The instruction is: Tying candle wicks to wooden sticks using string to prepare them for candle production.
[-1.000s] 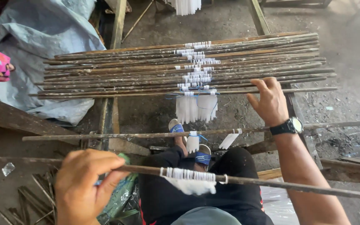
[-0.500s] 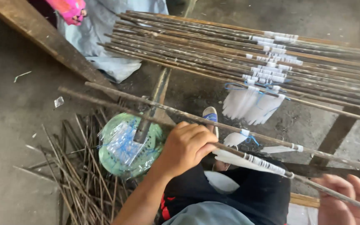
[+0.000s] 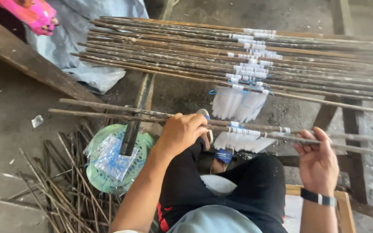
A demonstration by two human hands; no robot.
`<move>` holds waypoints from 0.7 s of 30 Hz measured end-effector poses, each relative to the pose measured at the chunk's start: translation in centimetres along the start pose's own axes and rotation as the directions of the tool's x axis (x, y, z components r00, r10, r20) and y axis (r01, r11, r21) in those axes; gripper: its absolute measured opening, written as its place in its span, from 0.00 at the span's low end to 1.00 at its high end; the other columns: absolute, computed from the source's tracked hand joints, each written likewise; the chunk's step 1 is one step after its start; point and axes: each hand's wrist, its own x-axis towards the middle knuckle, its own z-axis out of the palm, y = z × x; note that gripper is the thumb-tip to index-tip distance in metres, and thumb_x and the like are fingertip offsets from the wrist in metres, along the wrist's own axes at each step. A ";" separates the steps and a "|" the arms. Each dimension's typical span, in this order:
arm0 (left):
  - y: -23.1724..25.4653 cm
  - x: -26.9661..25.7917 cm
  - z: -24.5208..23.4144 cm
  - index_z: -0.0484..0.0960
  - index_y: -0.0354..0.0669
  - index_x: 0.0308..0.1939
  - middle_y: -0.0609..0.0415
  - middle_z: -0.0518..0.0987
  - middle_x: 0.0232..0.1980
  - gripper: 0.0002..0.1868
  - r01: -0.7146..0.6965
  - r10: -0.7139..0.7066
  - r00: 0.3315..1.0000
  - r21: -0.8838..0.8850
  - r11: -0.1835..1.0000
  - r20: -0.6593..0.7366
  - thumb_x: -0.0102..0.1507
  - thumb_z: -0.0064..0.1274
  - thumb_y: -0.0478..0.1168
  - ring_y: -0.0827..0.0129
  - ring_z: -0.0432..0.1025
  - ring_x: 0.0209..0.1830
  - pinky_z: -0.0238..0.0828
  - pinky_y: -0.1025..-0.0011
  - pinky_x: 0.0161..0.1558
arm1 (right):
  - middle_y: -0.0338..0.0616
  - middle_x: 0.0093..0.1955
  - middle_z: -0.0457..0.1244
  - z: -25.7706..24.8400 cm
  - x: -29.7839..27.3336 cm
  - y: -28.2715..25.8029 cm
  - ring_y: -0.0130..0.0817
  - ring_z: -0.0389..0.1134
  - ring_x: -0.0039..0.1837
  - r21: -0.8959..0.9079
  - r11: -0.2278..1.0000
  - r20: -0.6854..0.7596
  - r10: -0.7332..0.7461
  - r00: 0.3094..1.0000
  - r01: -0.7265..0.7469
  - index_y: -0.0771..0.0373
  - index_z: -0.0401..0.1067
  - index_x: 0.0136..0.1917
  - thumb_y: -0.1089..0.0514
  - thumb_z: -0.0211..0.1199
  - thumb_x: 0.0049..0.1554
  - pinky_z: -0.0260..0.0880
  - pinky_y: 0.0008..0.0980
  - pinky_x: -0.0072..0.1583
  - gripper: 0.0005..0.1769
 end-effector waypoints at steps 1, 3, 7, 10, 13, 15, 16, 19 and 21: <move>0.4 0.4 -0.2 0.69 0.46 0.31 0.61 0.71 0.22 0.08 -0.009 0.009 1.000 -0.011 1.000 0.004 0.55 0.54 0.38 0.68 0.67 0.19 0.62 0.68 0.26 | 0.51 0.52 0.61 0.0 0.0 -0.3 0.33 0.64 0.49 -0.006 1.000 -0.013 -0.006 1.000 0.006 0.63 0.60 0.58 0.51 0.46 0.58 0.66 0.28 0.51 0.18; 0.7 1.2 -1.1 0.67 0.47 0.30 0.62 0.71 0.21 0.11 -0.025 0.029 0.999 0.109 0.994 -0.033 0.52 0.56 0.39 0.68 0.68 0.22 0.58 0.70 0.23 | 0.48 0.56 0.60 0.8 0.5 -0.3 0.36 0.63 0.54 0.019 1.000 0.031 0.007 0.999 -0.008 0.61 0.59 0.58 0.51 0.45 0.58 0.66 0.27 0.51 0.19; 0.3 1.7 -1.0 0.69 0.44 0.30 0.60 0.75 0.25 0.09 0.026 -0.026 1.000 0.027 0.999 -0.015 0.53 0.54 0.38 0.65 0.69 0.23 0.61 0.66 0.26 | 0.47 0.60 0.58 1.0 1.5 0.0 0.36 0.61 0.58 0.005 1.000 0.077 -0.003 0.997 0.003 0.59 0.59 0.58 0.50 0.46 0.57 0.65 0.29 0.55 0.19; -0.2 1.8 -0.3 0.66 0.45 0.30 0.58 0.73 0.19 0.11 0.113 -0.121 0.988 0.088 0.990 0.092 0.55 0.53 0.42 0.62 0.67 0.16 0.63 0.64 0.26 | 0.44 0.60 0.58 1.3 2.2 0.2 0.32 0.62 0.58 -0.033 0.998 0.097 -0.044 0.994 0.047 0.59 0.60 0.57 0.49 0.47 0.56 0.66 0.26 0.52 0.19; -0.7 1.3 0.0 0.65 0.46 0.30 0.58 0.69 0.15 0.14 0.156 -0.188 0.966 0.177 0.972 0.176 0.55 0.55 0.44 0.67 0.66 0.13 0.66 0.66 0.23 | 0.42 0.61 0.57 1.3 1.6 1.0 0.31 0.60 0.61 -0.092 0.995 0.128 -0.029 0.991 0.041 0.58 0.62 0.55 0.49 0.48 0.56 0.65 0.24 0.52 0.17; -0.6 1.5 0.0 0.64 0.44 0.31 0.56 0.70 0.32 0.11 0.150 -0.181 0.967 0.174 0.973 0.179 0.56 0.51 0.42 0.60 0.68 0.22 0.64 0.64 0.27 | 0.46 0.59 0.59 1.2 1.0 1.3 0.37 0.61 0.58 -0.037 0.999 0.100 -0.008 0.995 0.012 0.61 0.63 0.52 0.51 0.45 0.58 0.65 0.27 0.51 0.14; -1.1 1.4 0.1 0.64 0.44 0.31 0.56 0.70 0.32 0.11 0.141 -0.171 0.968 0.162 0.977 0.186 0.56 0.51 0.42 0.60 0.68 0.22 0.64 0.64 0.27 | 0.46 0.59 0.59 0.8 1.1 1.7 0.37 0.61 0.58 -0.044 0.999 0.087 -0.012 0.996 0.015 0.61 0.63 0.52 0.51 0.45 0.58 0.65 0.27 0.51 0.14; -2.1 0.9 1.2 0.67 0.46 0.31 0.57 0.73 0.37 0.13 0.101 -0.107 0.992 0.098 0.990 0.065 0.49 0.56 0.41 0.56 0.69 0.29 0.61 0.60 0.27 | 0.51 0.52 0.60 -1.0 1.2 2.9 0.27 0.61 0.43 0.017 1.000 0.025 0.023 0.999 -0.024 0.62 0.64 0.50 0.53 0.46 0.58 0.66 0.25 0.49 0.13; -2.9 1.0 2.1 0.71 0.52 0.31 0.60 0.72 0.28 0.07 0.133 -0.133 0.991 0.011 0.991 -0.012 0.53 0.51 0.45 0.64 0.71 0.30 0.64 0.68 0.33 | 0.53 0.48 0.62 -2.2 1.7 3.6 0.28 0.64 0.42 -0.044 0.999 0.046 -0.006 0.999 0.008 0.68 0.61 0.54 0.59 0.44 0.56 0.68 0.25 0.44 0.15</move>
